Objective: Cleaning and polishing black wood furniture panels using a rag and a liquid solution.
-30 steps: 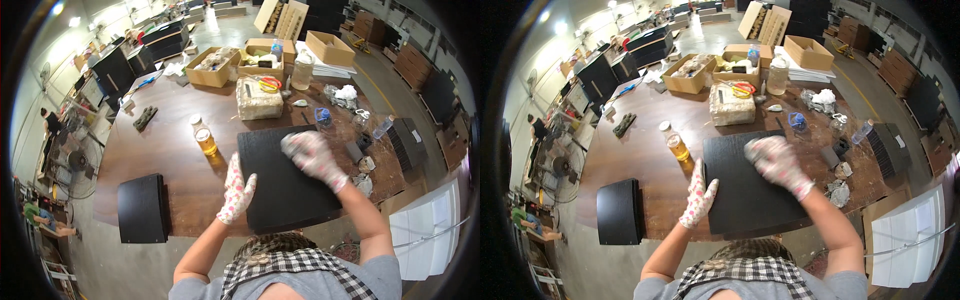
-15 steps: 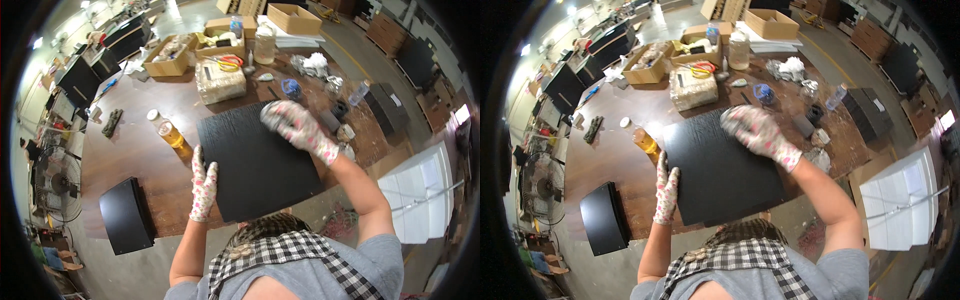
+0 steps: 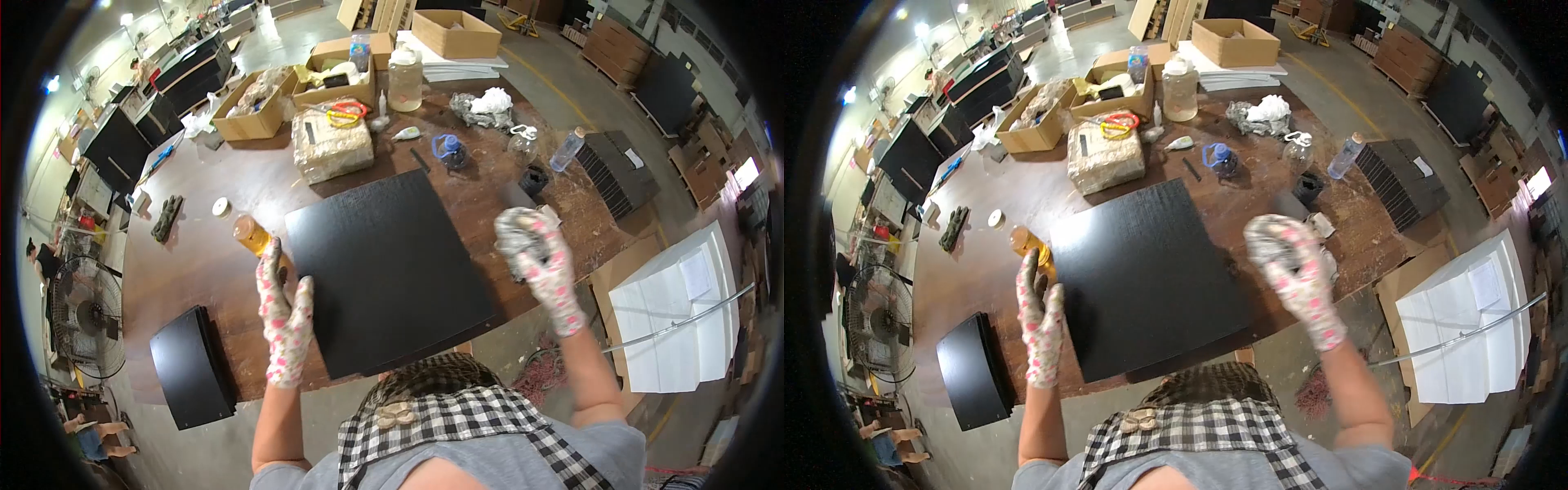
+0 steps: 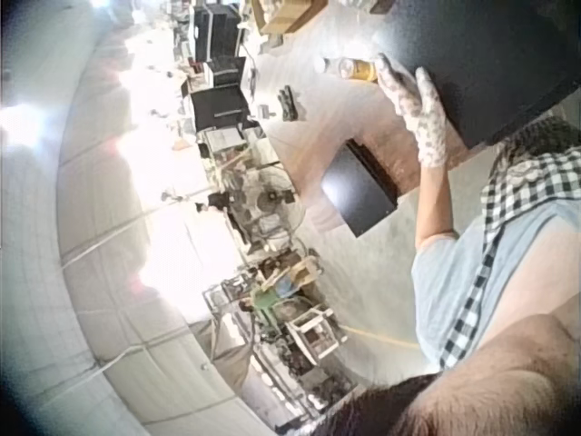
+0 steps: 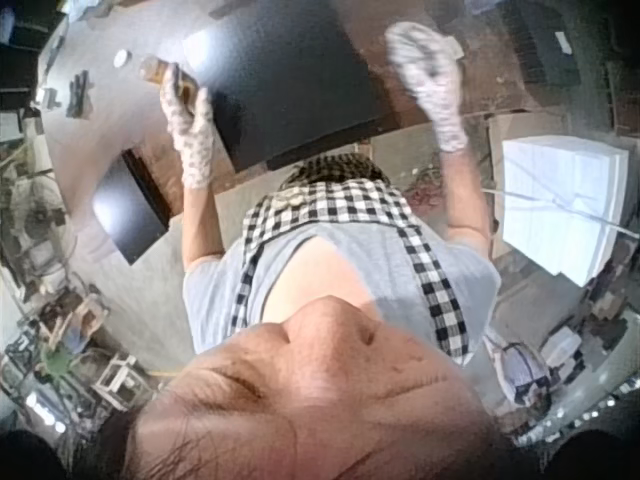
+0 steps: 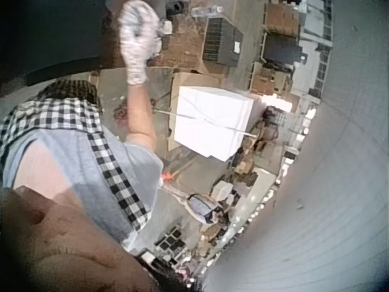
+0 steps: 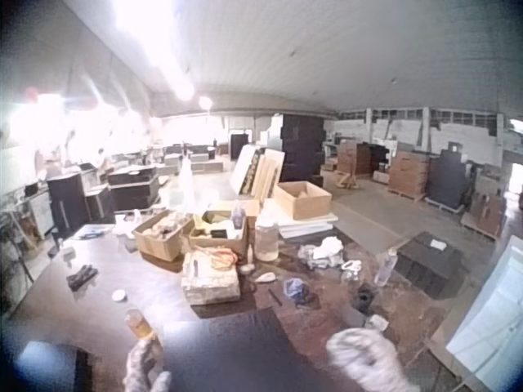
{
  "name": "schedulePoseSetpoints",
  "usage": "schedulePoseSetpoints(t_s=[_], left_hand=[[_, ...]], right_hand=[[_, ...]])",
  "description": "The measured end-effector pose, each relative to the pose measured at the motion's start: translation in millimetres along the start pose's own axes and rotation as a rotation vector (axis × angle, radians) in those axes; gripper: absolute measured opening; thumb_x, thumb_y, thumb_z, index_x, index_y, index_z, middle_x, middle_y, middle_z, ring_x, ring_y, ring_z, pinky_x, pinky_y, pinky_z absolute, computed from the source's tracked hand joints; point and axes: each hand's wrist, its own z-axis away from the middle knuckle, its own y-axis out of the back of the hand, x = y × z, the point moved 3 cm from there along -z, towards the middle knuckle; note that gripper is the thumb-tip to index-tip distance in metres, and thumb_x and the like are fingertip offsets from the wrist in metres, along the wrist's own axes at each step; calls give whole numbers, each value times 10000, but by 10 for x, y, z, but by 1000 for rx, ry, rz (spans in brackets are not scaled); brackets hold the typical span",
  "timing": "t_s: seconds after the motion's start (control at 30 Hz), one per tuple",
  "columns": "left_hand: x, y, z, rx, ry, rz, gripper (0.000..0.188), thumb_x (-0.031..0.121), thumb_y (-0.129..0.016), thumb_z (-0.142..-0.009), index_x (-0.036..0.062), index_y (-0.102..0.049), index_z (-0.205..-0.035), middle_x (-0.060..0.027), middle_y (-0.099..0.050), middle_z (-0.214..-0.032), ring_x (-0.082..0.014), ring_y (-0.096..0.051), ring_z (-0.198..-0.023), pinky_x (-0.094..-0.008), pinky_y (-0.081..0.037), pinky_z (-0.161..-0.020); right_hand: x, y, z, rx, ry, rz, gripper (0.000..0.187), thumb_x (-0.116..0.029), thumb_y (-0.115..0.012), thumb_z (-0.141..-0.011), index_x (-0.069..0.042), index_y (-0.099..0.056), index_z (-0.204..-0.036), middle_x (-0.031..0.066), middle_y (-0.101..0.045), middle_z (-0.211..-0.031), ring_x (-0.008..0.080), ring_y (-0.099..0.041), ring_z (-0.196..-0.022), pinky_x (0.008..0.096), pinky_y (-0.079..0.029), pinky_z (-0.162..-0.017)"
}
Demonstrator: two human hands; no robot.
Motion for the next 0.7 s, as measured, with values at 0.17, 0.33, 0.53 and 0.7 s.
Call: schedulePoseSetpoints(t_s=[0.17,0.33,0.53,0.7], left_hand=[[503,-598,-43,-249,168,619,812,197,-628,-956,92,-205,-1641,-156,-270,-1662,-260,-351,-1488,-421,-432,-1100],[655,-931,-295,-153,43,15,332,-23,-587,-976,-2,-635,-1303,-76,-631,-1306,-153,-605,-1157,-292,-470,-1027],[687,-843,-261,-70,25,-841,490,25,-684,-876,83,-615,-1357,-157,-571,-1392,-383,-516,-1319,-454,-407,-1119],[1076,-1174,-43,166,76,-1304,652,203,-756,-853,135,-535,-1462,-132,-487,-1523,-458,-290,-1486,-576,-211,-1205]], right_hand=[[-645,-670,-425,-328,358,-134,656,-240,-785,-883,-100,-525,-1469,173,-483,-1507,355,-477,-1398,472,-412,-1157],[147,-93,-728,-299,258,-350,618,-253,-792,-889,-36,-550,-1414,174,-566,-1421,340,-535,-1344,429,-426,-1144],[2481,1009,-1035,-125,-273,514,588,-238,-748,-893,-42,-542,-1408,179,-548,-1437,349,-500,-1358,437,-389,-1161],[3066,1170,-1051,-201,-200,423,575,-198,-783,-857,-42,-577,-1371,166,-565,-1408,339,-501,-1348,438,-404,-1138]])
